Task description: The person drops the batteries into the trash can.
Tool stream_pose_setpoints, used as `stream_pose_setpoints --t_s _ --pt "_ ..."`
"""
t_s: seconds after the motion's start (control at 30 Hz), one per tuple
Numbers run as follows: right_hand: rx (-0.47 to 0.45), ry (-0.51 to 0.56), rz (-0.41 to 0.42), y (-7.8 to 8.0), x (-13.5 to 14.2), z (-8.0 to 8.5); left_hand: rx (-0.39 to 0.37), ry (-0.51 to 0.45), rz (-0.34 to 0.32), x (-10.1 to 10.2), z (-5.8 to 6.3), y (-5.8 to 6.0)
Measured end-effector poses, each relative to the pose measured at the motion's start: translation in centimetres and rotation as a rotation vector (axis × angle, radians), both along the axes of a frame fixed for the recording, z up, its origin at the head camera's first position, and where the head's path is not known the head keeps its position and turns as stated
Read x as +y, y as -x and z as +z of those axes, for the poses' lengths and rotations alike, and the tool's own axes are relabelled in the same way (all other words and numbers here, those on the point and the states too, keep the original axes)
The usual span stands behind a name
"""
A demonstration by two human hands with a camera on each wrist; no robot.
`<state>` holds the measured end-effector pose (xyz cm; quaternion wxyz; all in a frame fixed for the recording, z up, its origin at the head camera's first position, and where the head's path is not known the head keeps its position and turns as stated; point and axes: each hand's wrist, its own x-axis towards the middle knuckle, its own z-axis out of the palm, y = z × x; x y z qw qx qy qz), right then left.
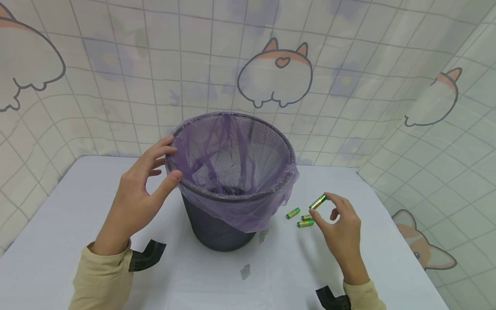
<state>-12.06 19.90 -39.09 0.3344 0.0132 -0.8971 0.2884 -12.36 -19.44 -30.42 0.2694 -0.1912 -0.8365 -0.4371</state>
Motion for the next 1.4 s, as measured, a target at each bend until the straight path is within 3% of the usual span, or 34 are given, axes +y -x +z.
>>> stream_pose_setpoints --t_s 0.5,0.93,1.4 --pt "0.087 0.032 0.061 0.0 -0.4 1.3 0.013 -0.019 -0.016 0.1 -0.1 0.2" --pt "0.204 -0.002 0.126 0.8 -1.3 3.1 0.021 -0.008 -0.015 0.0 -0.2 0.2" --pt "0.230 0.029 0.186 1.4 -1.8 4.6 0.046 -0.004 -0.016 -0.1 -0.4 0.2"
